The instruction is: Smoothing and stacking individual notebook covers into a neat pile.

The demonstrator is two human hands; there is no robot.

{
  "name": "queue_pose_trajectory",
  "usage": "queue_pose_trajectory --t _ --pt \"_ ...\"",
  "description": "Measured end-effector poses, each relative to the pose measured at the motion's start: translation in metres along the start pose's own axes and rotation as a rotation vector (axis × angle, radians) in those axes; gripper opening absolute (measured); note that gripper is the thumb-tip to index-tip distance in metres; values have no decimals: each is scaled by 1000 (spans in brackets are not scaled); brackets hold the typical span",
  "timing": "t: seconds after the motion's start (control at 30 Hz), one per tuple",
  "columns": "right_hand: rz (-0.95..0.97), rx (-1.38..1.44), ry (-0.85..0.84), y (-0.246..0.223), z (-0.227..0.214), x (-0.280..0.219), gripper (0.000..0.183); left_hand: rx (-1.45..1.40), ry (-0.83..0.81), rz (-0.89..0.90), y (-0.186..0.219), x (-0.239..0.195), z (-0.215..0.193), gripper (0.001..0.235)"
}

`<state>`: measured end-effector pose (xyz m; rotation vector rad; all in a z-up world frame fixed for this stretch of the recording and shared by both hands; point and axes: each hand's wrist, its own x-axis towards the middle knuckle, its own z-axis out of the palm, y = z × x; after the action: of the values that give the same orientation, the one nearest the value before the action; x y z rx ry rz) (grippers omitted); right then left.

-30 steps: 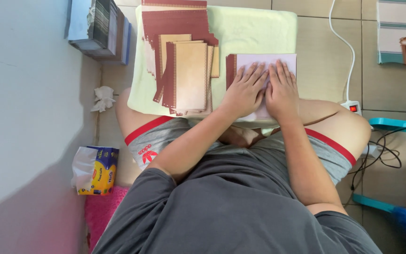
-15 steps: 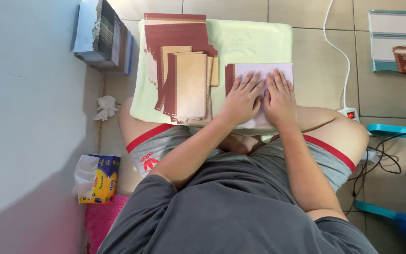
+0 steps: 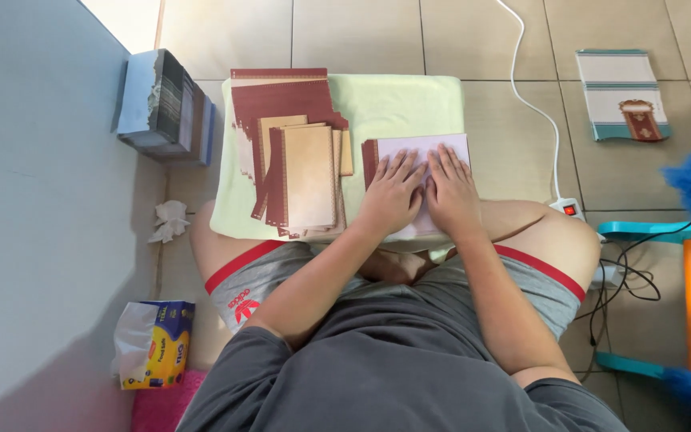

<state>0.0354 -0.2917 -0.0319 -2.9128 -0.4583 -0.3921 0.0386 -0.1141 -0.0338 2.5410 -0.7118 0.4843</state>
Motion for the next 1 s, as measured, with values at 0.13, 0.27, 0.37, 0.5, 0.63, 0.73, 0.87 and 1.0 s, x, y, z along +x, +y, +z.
queue_pose_trajectory --t 0.13,0.27,0.37,0.5,0.63,0.73,0.87,1.0 --pt "7 2 1 -3 -2 -1 58 5 -15 -6 1 0 -4 51" --pt "50 7 -11 -4 -3 -2 58 -2 -30 -14 2 1 -5 54" --pt "91 7 -6 2 3 -2 58 -3 -25 -16 2 2 -5 55" --pt "202 39 121 16 18 -13 57 2 -12 -19 3 1 -7 57" --pt "425 245 73 23 3 -29 72 4 -35 -22 1 2 -3 59" --pt "620 212 -182 40 3 -38 75 -8 -42 -27 2 2 -6 58" --pt "548 219 -176 30 -31 -34 48 -2 -39 -21 -1 6 -3 59" --pt "228 347 26 -12 -73 -35 66 -212 -94 -96 -1 10 -29 41"
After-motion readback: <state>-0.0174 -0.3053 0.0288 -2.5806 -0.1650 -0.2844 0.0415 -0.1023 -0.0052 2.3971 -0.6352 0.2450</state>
